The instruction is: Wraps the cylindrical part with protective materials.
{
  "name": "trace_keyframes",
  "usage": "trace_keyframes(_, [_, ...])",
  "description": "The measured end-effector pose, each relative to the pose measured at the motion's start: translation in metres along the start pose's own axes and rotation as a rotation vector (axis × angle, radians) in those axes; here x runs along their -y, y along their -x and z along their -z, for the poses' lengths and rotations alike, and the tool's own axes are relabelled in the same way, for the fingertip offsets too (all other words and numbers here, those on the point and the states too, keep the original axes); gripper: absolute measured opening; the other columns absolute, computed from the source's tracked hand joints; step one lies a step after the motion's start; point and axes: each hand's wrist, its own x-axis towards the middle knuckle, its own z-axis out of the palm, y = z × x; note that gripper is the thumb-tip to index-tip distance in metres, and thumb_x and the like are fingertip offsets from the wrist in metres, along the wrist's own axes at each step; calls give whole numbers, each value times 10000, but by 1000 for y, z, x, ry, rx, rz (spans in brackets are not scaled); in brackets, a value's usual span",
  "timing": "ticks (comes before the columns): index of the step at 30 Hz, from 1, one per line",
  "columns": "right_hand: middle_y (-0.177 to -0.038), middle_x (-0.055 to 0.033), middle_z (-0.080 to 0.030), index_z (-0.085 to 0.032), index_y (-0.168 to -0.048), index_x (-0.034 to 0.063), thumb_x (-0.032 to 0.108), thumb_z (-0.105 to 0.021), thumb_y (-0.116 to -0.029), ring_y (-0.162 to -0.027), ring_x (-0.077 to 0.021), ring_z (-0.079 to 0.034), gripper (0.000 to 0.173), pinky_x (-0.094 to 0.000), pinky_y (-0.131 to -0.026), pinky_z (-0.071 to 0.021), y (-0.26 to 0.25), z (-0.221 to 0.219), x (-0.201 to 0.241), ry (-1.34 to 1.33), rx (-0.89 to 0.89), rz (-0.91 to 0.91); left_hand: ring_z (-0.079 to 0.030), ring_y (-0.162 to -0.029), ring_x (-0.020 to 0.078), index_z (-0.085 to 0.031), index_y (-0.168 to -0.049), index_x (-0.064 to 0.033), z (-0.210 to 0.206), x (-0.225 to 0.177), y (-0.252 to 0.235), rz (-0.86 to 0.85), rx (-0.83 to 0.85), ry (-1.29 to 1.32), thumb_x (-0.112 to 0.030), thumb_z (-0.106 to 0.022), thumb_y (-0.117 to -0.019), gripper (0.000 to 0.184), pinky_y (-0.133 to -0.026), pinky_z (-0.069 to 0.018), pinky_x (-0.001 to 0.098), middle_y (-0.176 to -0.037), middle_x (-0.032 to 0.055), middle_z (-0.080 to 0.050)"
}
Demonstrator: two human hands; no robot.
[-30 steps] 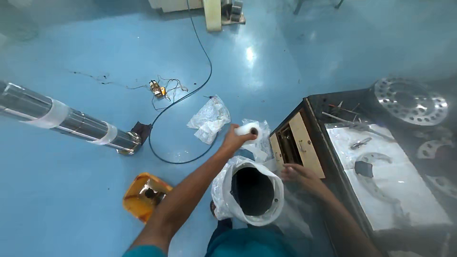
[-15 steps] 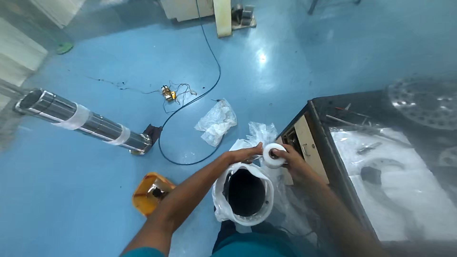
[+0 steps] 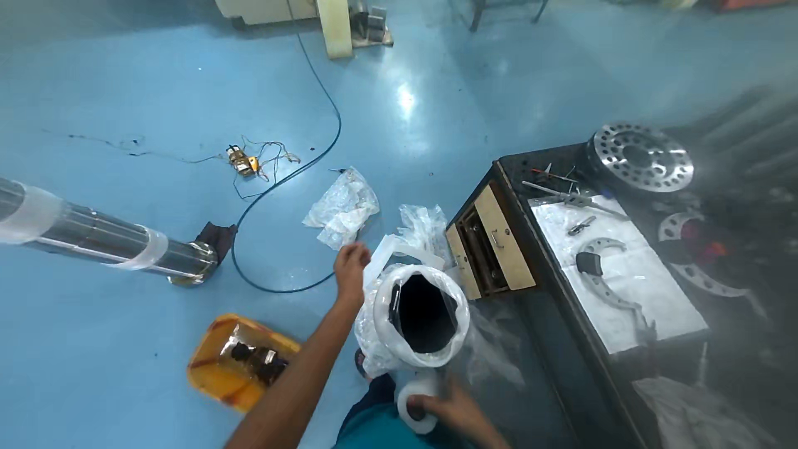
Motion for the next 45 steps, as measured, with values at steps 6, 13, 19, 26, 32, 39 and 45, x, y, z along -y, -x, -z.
trace_keyframes(6, [-1151, -68, -714, -604, -1292, 21, 353, -814, -848, -1081, -122, -679, 593, -349, -1000, -551, -24, -22, 21, -279, 140, 115, -679, -1054, 239, -474, -1372, 64, 88, 67, 140, 523, 429, -42, -288, -478, -1068, 465, -919, -574, 411, -1201, 183, -661])
trace_keyframes(13, [-1118, -31, -722, -637, -1251, 34, 284, -721, -949, -1053, -97, -680, 401, -315, -977, -558, -23, -20, 26, -373, 203, 126, -666, -1088, 185, -317, -1511, 4, 77, 75, 152, 604, 804, 85, -452, -831, -765, 1014, -956, -561, 379, -1254, 135, -647])
trace_keyframes(19, [-1248, -155, -674, -602, -1345, 5, 319, -777, -903, -1135, -212, -654, 570, -418, -1027, -517, -22, 42, 34, 67, 403, 2, -664, -1083, 240, -266, -1522, 43, 101, 15, 167, 326, 147, 63, -272, -783, -779, 958, -911, -586, 403, -1254, 213, -610])
trace_keyframes(26, [-1230, -194, -663, -619, -1282, -32, 157, -602, -1033, -1074, -272, -669, 313, -451, -962, -538, -52, 146, 66, 186, 2, 137, -654, -1015, 255, -346, -1495, -6, 41, -29, 37, 171, -18, 49, -107, -611, -997, 573, -888, -562, 415, -1228, 212, -612])
trace_keyframes(32, [-1271, -205, -654, -487, -1451, 6, 299, -566, -1059, -1138, -282, -660, 496, -459, -1007, -525, -115, 140, 116, -62, 9, 310, -640, -1089, 270, -409, -1492, -88, -56, -33, -52, 310, 502, -36, -296, -559, -1010, 546, -917, -554, 438, -1304, 189, -601])
trace_keyframes(39, [-1390, -215, -532, -192, -1574, 80, 446, -661, -977, -1188, -286, -603, 843, -455, -987, -524, -161, 99, 129, -582, -73, 214, -563, -1258, 222, -214, -1602, -103, -85, -35, -36, 364, 890, -289, -495, -296, -1094, 647, -1043, -482, 389, -1446, 176, -512])
trace_keyframes(45, [-1076, -71, -678, -584, -1291, 88, 346, -494, -1030, -937, -161, -665, 378, -363, -799, -580, -79, 167, 59, -622, -128, 166, -392, -1471, 287, -440, -1479, 85, -71, -30, -38, -20, 807, -444, -266, -273, -1131, 521, -1221, -296, 434, -1556, 234, -434])
